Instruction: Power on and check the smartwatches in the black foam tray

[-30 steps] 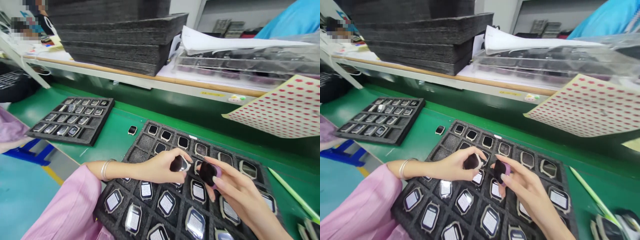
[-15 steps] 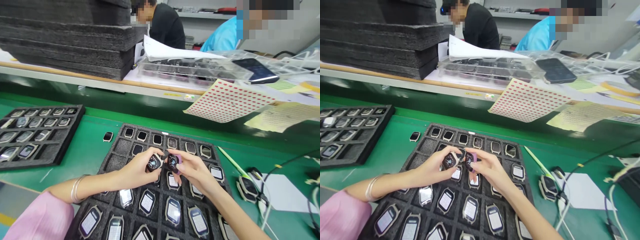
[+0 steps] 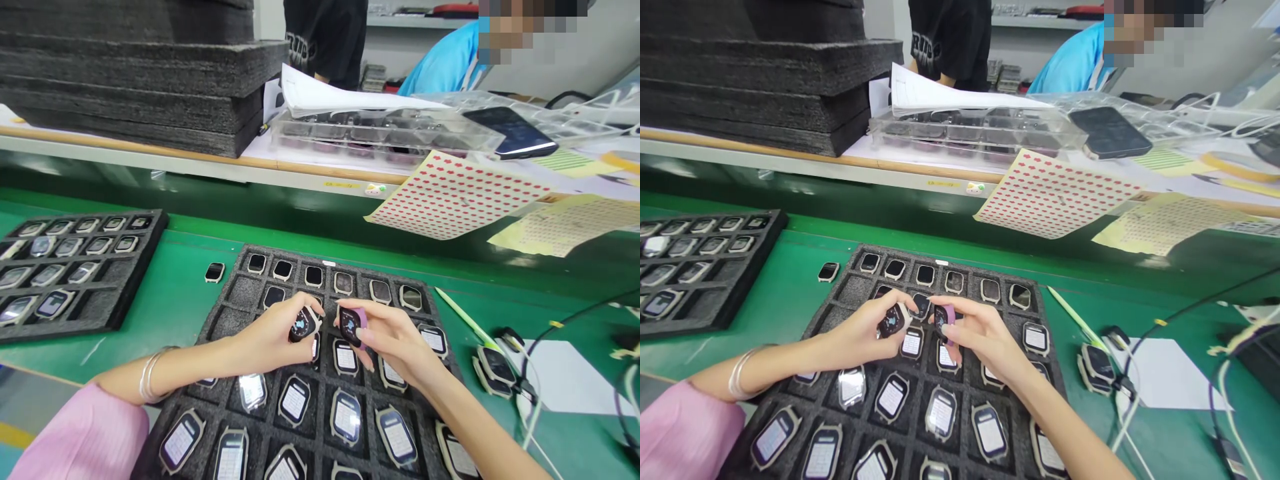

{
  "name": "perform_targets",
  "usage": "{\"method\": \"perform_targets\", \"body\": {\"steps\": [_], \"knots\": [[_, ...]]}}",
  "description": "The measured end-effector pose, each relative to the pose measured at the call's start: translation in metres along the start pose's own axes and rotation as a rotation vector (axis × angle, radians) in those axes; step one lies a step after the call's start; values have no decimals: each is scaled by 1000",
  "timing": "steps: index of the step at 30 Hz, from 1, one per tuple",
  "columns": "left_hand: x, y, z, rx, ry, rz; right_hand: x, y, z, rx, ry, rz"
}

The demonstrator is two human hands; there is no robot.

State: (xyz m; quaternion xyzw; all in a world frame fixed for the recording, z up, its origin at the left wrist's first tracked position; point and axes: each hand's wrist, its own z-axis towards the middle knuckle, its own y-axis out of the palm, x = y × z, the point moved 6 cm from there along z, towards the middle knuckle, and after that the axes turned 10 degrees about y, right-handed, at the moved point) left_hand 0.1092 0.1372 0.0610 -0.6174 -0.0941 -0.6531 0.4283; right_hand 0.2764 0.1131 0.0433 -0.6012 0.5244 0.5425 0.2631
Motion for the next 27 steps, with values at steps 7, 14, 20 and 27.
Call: {"method": "perform_targets", "body": {"steps": [7,14,20,27], "knots": [[0,-4,-1,54,6,-46,-2,-2,-1,20,8,-9],[-2,-6,-1,88,-20,-60,-4,-2,-4,20,-18,-14],[-2,-8,-2,110,-21,-90,-1,-3,-4,17,-3,-35],[-2,-8,1,123,-2,-85,-2,-2,-1,15,-24,-21]]}}
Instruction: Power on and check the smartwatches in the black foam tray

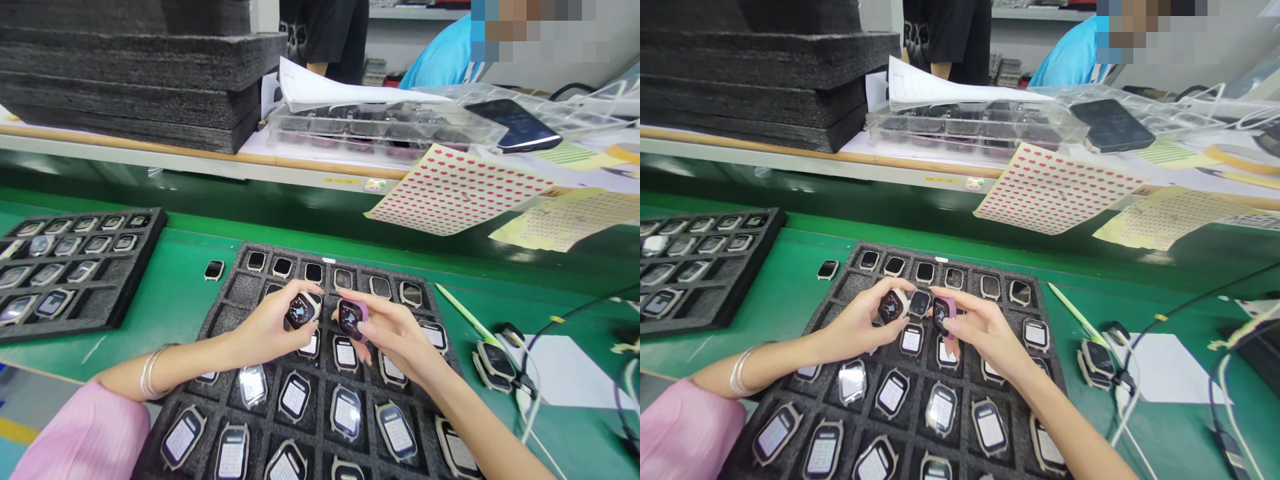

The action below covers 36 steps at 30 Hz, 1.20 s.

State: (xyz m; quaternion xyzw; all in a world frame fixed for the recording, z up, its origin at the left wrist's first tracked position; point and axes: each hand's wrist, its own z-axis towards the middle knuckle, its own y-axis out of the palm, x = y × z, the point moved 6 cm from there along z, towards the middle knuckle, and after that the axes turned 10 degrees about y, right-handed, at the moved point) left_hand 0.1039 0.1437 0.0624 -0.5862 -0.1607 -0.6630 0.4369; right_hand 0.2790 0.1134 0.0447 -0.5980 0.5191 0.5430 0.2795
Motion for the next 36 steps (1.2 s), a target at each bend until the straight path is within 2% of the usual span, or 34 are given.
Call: {"method": "perform_targets", "body": {"steps": [7,17,21,31,33,36], "knots": [[0,2,-1,-86,-35,75,1,-1,-1,17,30,-22],[-3,-1,1,-43,-45,56,-2,-1,-4,9,0,-38],[-1,0,1,-65,-32,47,-3,-2,-6,11,16,-37],[-3,-1,1,-41,-51,48,-3,2,-5,-54,-20,-32],[-5,-1,1,-40,-67,-3,-3,3,-4,-61,-16,-25],[-10,4,2,-50,-104,-209,-4,7,-2,-69,-8,4]]}}
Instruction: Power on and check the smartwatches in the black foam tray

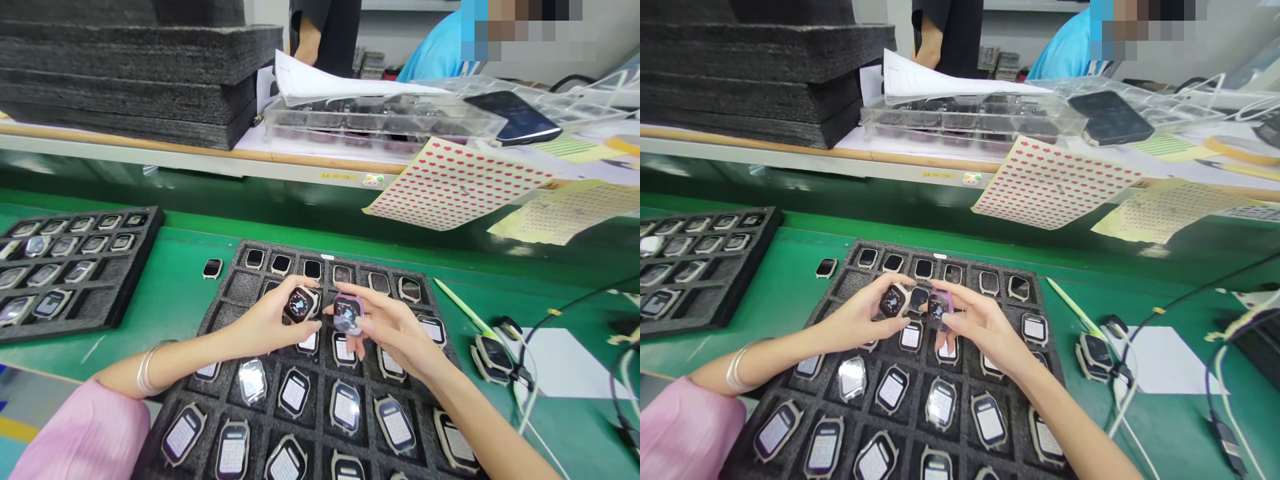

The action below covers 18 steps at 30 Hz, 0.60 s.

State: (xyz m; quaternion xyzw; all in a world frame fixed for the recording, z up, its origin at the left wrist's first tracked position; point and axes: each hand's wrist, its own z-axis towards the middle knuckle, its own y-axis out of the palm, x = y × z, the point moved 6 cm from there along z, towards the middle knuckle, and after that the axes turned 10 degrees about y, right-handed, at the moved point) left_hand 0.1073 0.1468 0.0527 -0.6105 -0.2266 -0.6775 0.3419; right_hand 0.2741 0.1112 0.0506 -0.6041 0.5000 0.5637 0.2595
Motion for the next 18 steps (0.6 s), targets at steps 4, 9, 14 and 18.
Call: {"method": "perform_targets", "body": {"steps": [4,9,14,18], "knots": [[-7,4,0,6,-65,-283,1,1,3,24,11,4],[-8,2,-1,33,-96,-339,6,-6,5,107,10,-6],[-7,1,0,44,-89,-350,7,-7,3,152,25,-7],[-7,1,0,53,-86,-361,5,-4,1,180,19,0]]}}
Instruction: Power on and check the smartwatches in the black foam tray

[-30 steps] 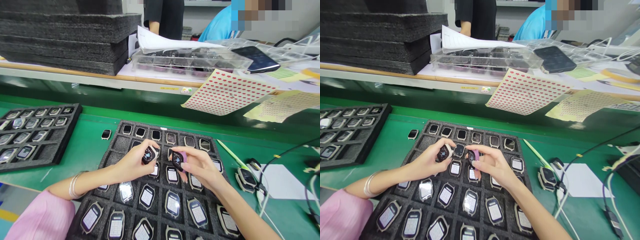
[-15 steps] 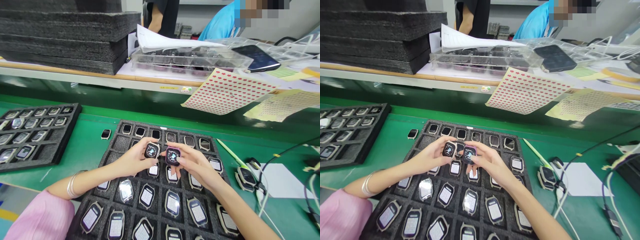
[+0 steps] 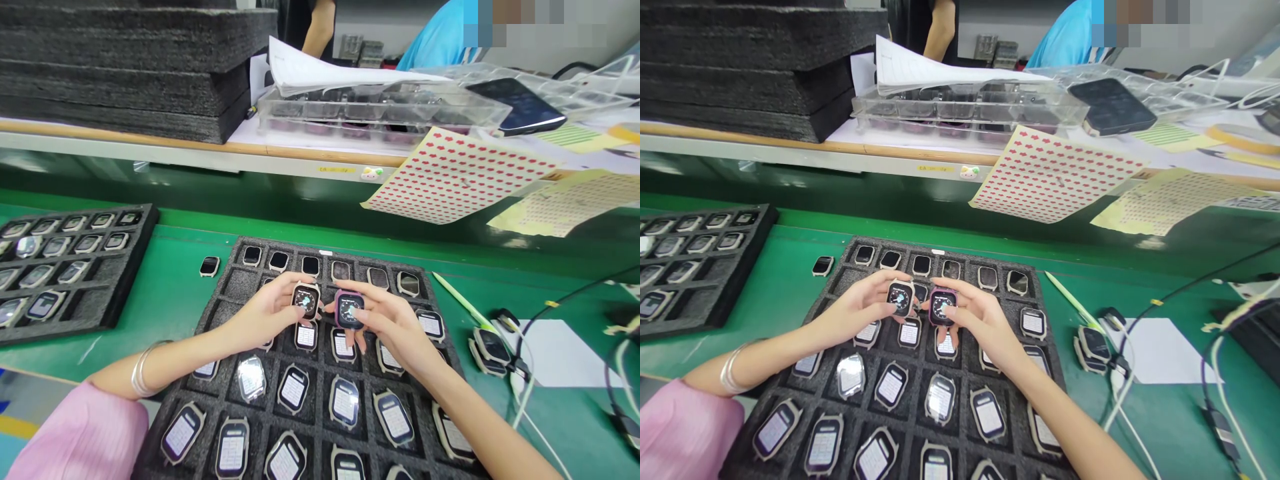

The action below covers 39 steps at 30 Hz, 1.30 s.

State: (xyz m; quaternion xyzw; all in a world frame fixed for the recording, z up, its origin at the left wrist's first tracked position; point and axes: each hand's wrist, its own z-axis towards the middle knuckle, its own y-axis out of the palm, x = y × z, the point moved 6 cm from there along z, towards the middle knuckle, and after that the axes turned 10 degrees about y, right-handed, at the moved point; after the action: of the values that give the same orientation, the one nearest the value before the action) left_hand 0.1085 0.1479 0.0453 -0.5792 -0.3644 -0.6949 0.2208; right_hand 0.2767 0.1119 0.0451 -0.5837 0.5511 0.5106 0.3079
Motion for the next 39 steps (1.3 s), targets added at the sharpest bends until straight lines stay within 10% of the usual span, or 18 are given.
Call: {"method": "perform_targets", "body": {"steps": [20,28,39], "knots": [[6,2,-2,-5,20,22,-5,8,-14,-72,-17,-315],[2,-1,-4,17,-19,-22,-19,-59,-29,241,-257,-1175],[2,1,0,37,-31,-18,14,-96,-24,278,-277,-1319]]}}
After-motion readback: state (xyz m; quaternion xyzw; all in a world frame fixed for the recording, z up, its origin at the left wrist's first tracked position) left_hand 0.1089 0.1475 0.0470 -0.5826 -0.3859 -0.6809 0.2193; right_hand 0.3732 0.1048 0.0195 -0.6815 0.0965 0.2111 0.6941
